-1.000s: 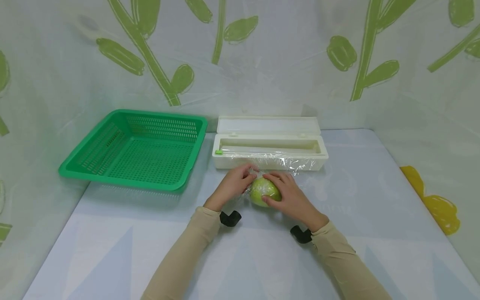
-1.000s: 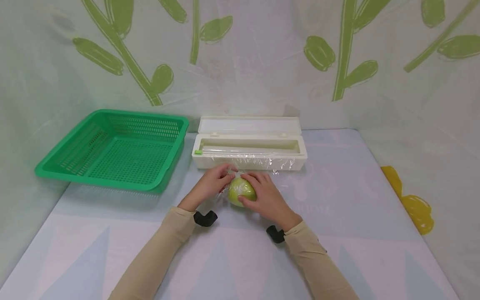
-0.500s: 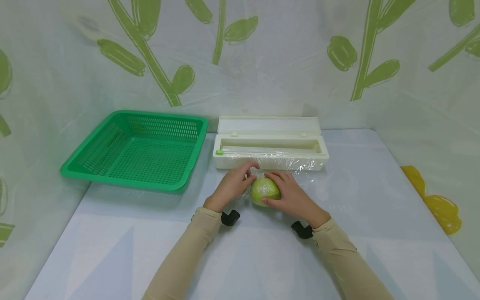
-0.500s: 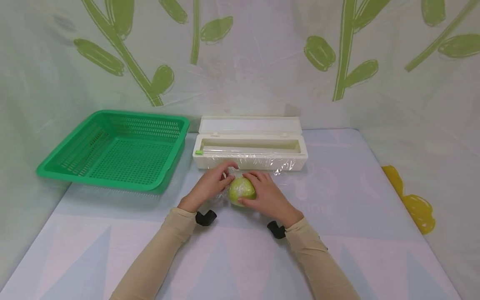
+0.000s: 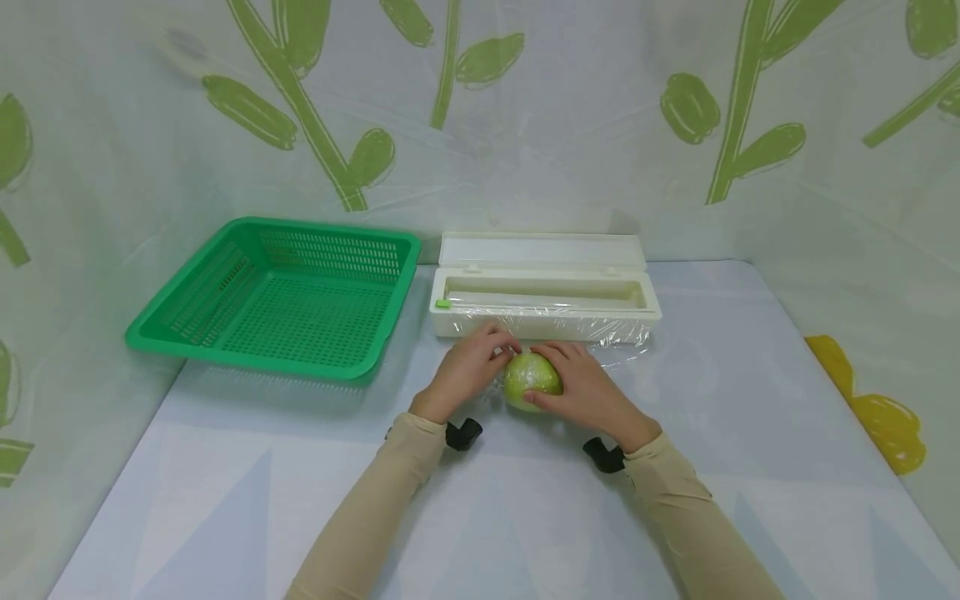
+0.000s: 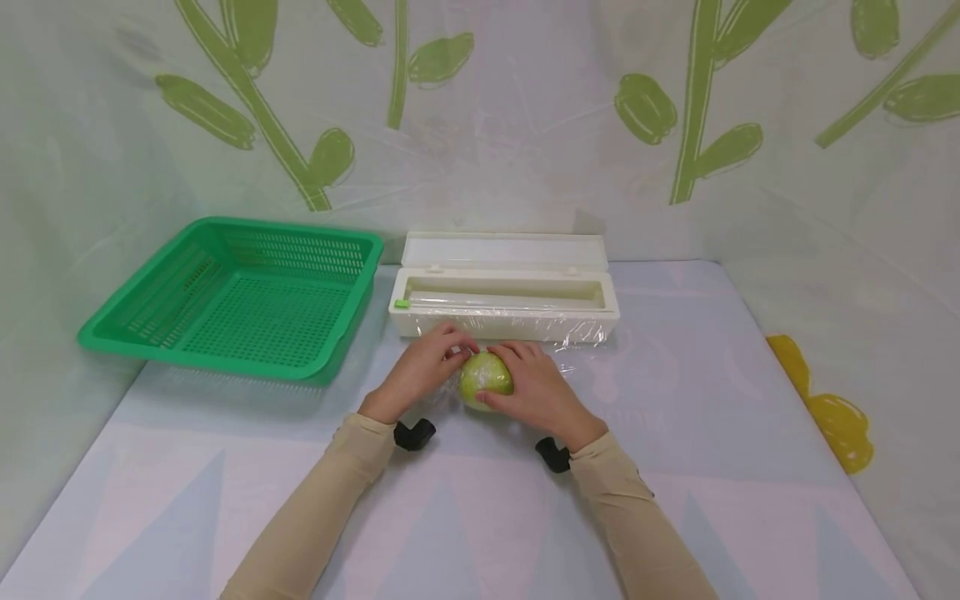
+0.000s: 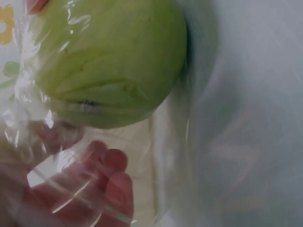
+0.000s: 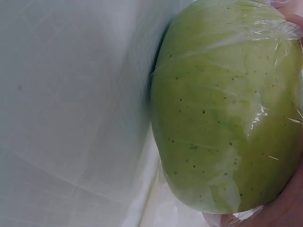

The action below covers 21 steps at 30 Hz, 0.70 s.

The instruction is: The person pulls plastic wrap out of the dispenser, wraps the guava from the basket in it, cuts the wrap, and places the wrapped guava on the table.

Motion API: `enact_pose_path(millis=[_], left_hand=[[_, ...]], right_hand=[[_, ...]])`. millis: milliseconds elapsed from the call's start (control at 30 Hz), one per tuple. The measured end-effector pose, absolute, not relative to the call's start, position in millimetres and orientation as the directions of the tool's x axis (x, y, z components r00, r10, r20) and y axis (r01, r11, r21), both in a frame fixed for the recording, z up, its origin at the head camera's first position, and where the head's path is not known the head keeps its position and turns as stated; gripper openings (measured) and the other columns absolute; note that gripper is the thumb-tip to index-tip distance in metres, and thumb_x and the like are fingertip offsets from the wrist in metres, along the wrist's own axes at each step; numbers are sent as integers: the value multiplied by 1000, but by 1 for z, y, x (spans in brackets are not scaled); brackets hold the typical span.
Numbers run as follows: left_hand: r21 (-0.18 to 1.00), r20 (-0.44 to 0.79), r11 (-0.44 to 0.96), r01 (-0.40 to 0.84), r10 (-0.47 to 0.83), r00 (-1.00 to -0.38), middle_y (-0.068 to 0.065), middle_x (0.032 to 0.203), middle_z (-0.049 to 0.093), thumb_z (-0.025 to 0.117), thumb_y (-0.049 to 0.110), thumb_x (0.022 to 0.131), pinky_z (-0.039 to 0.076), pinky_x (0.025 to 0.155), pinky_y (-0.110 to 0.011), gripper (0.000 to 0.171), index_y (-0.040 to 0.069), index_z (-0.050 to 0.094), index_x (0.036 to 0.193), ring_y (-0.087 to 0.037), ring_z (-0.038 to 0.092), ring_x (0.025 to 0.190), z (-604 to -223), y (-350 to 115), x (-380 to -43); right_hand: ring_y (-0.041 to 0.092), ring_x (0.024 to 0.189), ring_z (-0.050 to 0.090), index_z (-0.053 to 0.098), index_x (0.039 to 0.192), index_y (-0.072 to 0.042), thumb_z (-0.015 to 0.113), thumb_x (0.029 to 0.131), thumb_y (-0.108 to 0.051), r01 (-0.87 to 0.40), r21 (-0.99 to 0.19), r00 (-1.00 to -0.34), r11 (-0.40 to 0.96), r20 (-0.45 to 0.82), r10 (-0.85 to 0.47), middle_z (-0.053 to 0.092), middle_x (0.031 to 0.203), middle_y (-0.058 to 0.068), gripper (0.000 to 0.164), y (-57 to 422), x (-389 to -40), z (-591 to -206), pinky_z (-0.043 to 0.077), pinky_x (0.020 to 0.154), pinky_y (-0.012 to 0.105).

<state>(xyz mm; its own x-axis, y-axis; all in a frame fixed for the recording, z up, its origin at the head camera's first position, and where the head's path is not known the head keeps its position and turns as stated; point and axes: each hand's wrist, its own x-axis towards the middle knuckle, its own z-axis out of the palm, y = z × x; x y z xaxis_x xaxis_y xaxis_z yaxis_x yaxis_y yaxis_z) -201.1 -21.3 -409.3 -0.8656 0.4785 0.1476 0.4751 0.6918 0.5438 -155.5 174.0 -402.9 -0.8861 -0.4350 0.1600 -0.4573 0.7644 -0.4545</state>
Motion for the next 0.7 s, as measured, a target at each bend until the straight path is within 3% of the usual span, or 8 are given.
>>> enact_pose_path(millis=[200, 433, 700], left_hand=[[533, 109, 699, 477, 502, -858, 7, 95, 61, 51, 26, 91, 44, 75, -27, 19, 20, 67, 99, -8, 54, 86, -408, -24, -202], [601, 51, 660, 450, 530, -846, 5, 72, 50, 40, 35, 95, 40, 61, -27, 29, 20, 61, 82, -11, 47, 69, -406, -28, -204], [703, -27, 589, 398, 582, -813, 4, 68, 50, 39, 34, 96, 41, 56, -28, 23, 24, 58, 90, -11, 48, 61, -405, -35, -204]], right_hand=[[25, 113, 38, 44, 129, -8, 58, 78, -54, -439, -476, -894, 762, 146, -423, 46, 125, 8, 70, 175, -157, -405, 32, 92, 43], [20, 104, 43, 45, 126, -10, 58, 75, -58, -373, -553, -922, 745, 135, -362, 51, 118, 4, 71, 176, -157, -408, 39, 83, 37], [18, 101, 44, 48, 121, -12, 56, 75, -61, -360, -565, -929, 742, 141, -343, 52, 113, 2, 67, 177, -157, -409, 40, 79, 35]])
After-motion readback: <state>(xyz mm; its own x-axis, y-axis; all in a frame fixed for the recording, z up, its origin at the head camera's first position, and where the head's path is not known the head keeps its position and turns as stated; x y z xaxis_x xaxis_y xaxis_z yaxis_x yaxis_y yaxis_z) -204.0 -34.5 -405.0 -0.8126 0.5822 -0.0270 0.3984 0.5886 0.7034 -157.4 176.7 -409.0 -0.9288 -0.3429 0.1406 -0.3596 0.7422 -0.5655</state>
